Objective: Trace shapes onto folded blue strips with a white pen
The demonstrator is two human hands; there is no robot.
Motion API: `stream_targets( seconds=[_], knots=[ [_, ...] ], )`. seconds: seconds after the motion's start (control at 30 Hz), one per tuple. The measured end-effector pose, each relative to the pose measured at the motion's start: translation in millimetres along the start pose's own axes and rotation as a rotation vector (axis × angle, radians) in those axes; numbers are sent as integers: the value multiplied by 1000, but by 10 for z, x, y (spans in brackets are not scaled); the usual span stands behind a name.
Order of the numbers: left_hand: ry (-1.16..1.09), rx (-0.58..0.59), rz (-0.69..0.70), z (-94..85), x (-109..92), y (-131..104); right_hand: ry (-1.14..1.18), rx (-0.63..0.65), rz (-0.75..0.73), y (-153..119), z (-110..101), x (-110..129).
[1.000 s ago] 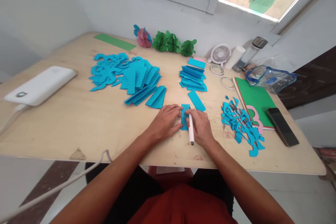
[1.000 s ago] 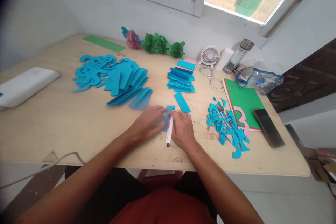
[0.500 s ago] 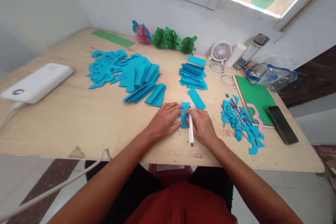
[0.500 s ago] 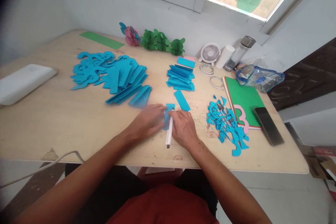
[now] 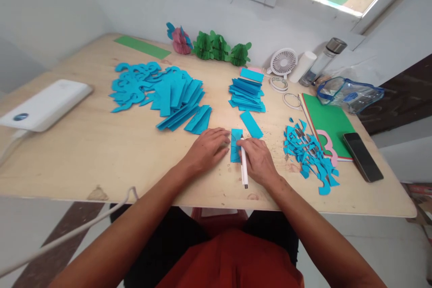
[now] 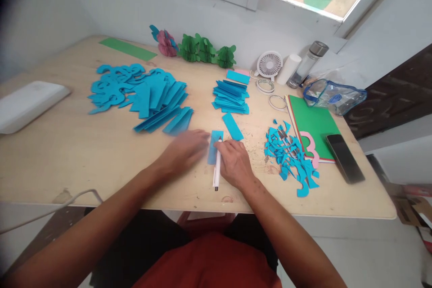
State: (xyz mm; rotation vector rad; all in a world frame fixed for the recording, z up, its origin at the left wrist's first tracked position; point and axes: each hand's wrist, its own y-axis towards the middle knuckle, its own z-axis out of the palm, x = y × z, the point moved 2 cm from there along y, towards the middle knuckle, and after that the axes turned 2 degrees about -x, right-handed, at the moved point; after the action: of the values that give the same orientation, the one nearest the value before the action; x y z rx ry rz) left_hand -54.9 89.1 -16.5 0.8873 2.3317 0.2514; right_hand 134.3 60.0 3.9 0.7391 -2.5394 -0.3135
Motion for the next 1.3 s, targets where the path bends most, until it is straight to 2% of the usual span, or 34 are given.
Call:
stream_targets(
  seconds=[0.3, 0.5, 0.83, 1.0, 1.17, 1.3],
  knots=[
    [177, -135, 153, -22, -64, -65, 27, 3, 1, -2, -16, 14],
    [249, -100, 184, -13, -96, -68, 27, -4, -3, 1, -22, 18],
    [311, -172, 238, 7, -93, -77, 31, -46, -45, 4, -17, 18],
    [188, -199, 155, -31, -128, -69, 22, -44, -43, -1, -8, 11],
    [31, -308, -2, -102, -114, -68, 7, -44, -51, -5, 0, 13],
    [-3, -334, -76, -152, -109, -67, -2, -69, -55, -8, 6, 10]
  ],
)
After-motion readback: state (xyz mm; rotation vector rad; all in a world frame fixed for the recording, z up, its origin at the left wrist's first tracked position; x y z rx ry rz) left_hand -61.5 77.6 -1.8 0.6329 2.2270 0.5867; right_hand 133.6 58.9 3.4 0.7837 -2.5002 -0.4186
